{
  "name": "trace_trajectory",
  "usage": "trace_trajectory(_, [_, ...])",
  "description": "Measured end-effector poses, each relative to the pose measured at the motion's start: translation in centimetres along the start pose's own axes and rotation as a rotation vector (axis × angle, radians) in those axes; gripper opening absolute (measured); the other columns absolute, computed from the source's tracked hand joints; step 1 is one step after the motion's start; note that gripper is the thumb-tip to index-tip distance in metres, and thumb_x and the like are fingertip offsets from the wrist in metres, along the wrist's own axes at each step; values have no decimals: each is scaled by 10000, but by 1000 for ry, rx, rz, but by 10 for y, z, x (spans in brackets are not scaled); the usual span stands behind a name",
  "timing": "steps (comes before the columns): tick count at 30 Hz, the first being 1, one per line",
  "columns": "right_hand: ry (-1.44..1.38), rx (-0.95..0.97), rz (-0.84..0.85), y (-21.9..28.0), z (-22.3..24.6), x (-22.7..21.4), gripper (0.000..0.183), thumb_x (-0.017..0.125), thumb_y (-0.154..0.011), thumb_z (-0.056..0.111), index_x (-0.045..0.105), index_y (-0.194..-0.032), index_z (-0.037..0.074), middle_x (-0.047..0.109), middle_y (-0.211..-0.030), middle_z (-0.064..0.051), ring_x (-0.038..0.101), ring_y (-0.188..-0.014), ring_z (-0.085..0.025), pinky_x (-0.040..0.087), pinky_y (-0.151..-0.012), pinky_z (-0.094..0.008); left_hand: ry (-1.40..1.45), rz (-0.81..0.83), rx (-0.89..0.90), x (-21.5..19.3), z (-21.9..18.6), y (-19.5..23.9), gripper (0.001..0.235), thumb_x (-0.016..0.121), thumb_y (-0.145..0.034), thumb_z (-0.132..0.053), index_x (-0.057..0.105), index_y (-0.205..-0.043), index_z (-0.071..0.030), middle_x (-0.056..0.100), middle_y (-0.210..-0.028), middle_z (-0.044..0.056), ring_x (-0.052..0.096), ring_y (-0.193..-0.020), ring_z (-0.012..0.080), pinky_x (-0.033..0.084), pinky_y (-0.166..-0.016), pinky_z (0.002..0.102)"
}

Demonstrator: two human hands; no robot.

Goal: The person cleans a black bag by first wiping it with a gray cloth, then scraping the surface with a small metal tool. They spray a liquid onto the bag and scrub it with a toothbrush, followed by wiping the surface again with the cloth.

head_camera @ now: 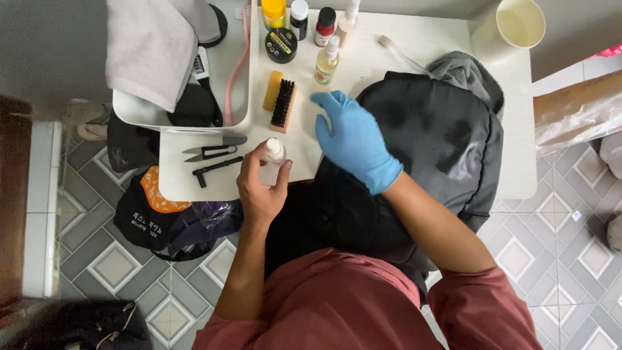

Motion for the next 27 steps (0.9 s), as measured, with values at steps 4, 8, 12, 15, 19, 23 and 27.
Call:
trace_trajectory(4, [607,-97,-23,-9,-54,-6,112,712,-808,222,755,-911,209,678,-705,21,687,-610,-208,556,-532,-361,17,-40,16,-3,-2,-7,470,864,-864,-151,635,-1246,0,684,-1144,156,698,-1010,343,601,-807,401])
trace_trajectory(8, [572,284,152,-52,-140,-36,201,569,-812,137,744,-911,117,722,-835,-122,701,-741,-388,570,-606,-467,-42,-53,54,0,0,-7,497,872,-877,-169,634,-1275,9,689,-1157,166,692,-992,319,608,-826,373])
trace_trajectory(12, [510,651,373,-74,-251,-39,235,576,-871,125,754,-1002,44,732,-1080,-170,698,-953,-434,594,-766,-491,-91,-100,89,6,-1,-8,496,849,-910,-117,613,-1321,29,705,-1217,204,709,-1023,307,623,-894,377])
trace_trajectory(15, [464,631,575,-69,-271,-31,408,545,-855,290,764,-987,-28,742,-1078,-242,696,-984,-458,581,-825,-505,-104,-130,139,6,-9,-6,568,789,-971,-181,516,-1413,50,620,-1357,235,663,-1172,369,601,-956,401])
trace_trajectory(19, [373,617,508,-65,-284,-28,390,502,-811,206,777,-997,0,732,-1094,-246,674,-980,-495,564,-833,-513,-189,-406,268,6,-17,28,530,750,-952,-227,490,-1300,76,544,-1220,258,547,-1093,420,474,-1000,521])
trace_trajectory(23, [249,516,196,-65,-304,-35,317,436,-949,158,665,-1029,-47,678,-1050,-323,622,-923,-544,497,-781,-595,-38,-256,457,31,-34,47,309,677,-937,-165,484,-1123,-11,522,-1040,156,537,-901,325,471,-818,448])
trace_trajectory(27, [303,235,-377,-53,-339,-90,166,513,-1040,153,645,-1050,53,695,-737,-266,605,-616,-541,364,-492,-640,158,161,388,65,-52,20,286,641,-988,-148,562,-1215,7,618,-1138,175,616,-1055,345,545,-945,448])
Point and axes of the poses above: each hand's wrist, its own y-axis away from the middle knuckle, its own x-axis out of the palm, z = x × y, the point moved 5 cm from there along -y, towards the middle knuckle
